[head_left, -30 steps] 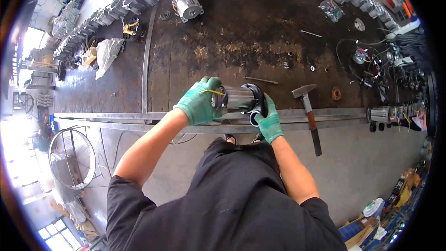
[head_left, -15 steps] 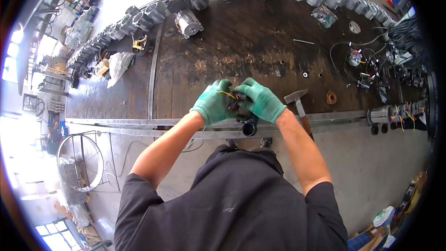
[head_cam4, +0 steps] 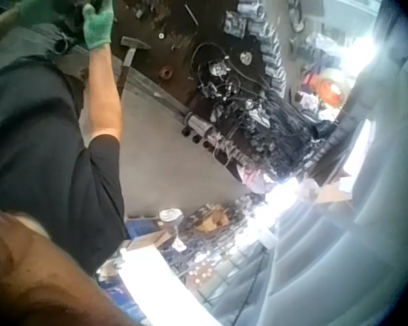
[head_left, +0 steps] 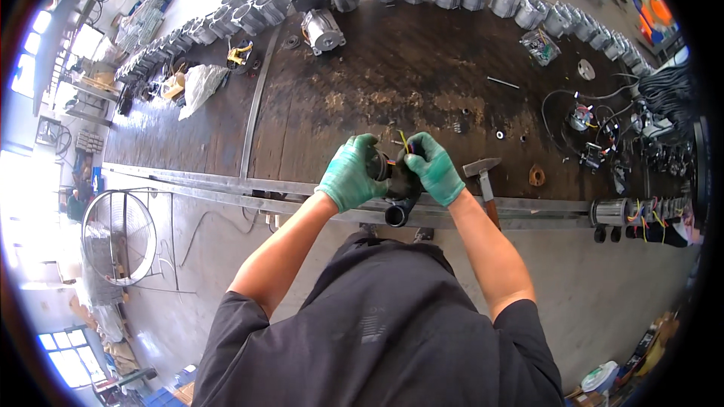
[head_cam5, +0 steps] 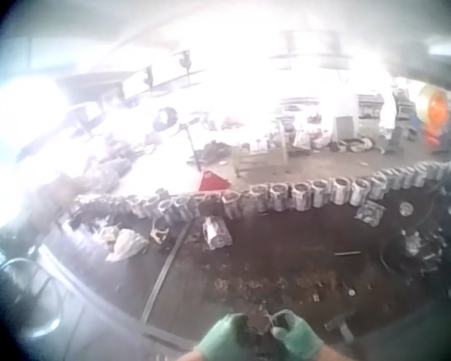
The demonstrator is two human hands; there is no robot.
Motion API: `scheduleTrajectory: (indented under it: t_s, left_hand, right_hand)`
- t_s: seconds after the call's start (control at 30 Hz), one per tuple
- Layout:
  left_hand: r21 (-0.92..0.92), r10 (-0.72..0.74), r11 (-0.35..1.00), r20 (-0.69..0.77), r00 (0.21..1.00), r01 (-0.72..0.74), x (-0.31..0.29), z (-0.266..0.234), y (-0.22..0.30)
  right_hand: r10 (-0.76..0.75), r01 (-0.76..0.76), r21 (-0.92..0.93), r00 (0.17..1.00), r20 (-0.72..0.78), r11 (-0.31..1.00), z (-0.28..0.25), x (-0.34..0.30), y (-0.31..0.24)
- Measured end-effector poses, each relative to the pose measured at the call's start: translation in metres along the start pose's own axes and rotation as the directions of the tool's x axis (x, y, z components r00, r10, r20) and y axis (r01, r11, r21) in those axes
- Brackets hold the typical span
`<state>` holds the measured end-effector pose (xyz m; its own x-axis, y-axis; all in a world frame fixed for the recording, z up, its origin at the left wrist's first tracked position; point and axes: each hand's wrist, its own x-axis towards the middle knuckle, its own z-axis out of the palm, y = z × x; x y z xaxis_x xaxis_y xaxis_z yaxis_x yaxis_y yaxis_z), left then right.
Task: The person assembles a pump by inserting internal components and a central shaft into a housing and using a hammer to seat the parts.
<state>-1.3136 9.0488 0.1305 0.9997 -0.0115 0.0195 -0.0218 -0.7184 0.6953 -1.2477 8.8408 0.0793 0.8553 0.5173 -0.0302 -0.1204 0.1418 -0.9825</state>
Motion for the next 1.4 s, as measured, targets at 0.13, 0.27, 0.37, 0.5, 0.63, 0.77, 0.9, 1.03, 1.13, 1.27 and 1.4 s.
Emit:
scheduleTrajectory:
  t_s: [0.13,0.27,0.37,0.5,0.63,0.77,0.9,1.03,1.13,1.27,1.4]
  left_hand:
    - [-0.019,-0.001,1.000,-0.029,1.000,0.001,-0.005,0.003,-0.003]
    - [-0.028,0.006,1.000,-0.064,0.998,-0.007,-0.005,0.004,-0.005]
    - [-0.004,0.028,1.000,-0.078,0.997,-0.029,-0.002,0.007,-0.002]
    - [0.012,0.016,1.000,-0.052,0.999,-0.016,0.000,0.004,0.004]
    - [0.081,-0.009,0.997,0.006,1.000,0.009,0.000,0.001,0.024]
    - [0.236,0.005,0.972,0.038,0.999,-0.014,0.001,-0.022,0.047]
    - [0.234,0.301,0.934,-0.117,0.946,-0.269,-0.006,-0.090,0.088]
    - [0.197,0.322,0.929,-0.021,0.946,-0.312,0.008,-0.105,0.072]
    - [0.111,0.281,0.954,0.006,0.960,-0.280,0.010,-0.090,0.042]
    - [0.111,0.205,0.972,0.042,0.978,-0.208,0.006,-0.082,0.027]
    - [0.084,0.186,0.977,0.109,0.976,-0.196,0.008,-0.077,0.028]
  right_hand:
    - [0.131,-0.144,0.209,0.989,0.075,0.967,-0.002,-0.001,-0.010]
    - [0.119,-0.120,0.058,0.992,0.029,0.991,-0.004,0.004,-0.012]
    - [-0.113,0.069,-0.431,0.991,-0.077,0.900,0.004,0.012,-0.011]
    - [-0.170,0.030,-0.549,0.964,-0.205,0.835,0.034,0.013,-0.023]
    - [-0.351,0.213,-0.528,0.920,-0.174,0.822,0.042,-0.006,0.012]
    - [-0.377,0.285,-0.412,0.913,-0.159,0.865,0.041,-0.012,0.019]
    - [-0.192,0.169,-0.106,0.946,-0.263,0.980,0.045,-0.021,0.036]
    - [-0.042,0.040,-0.016,0.984,-0.171,0.999,0.050,-0.001,0.010]
    - [-0.152,0.145,-0.060,0.979,-0.137,0.988,0.040,0.006,0.021]
    - [-0.107,0.120,0.068,0.980,-0.165,0.990,0.038,0.000,0.015]
    - [-0.077,0.075,-0.034,0.995,-0.067,0.997,0.044,-0.001,0.009]
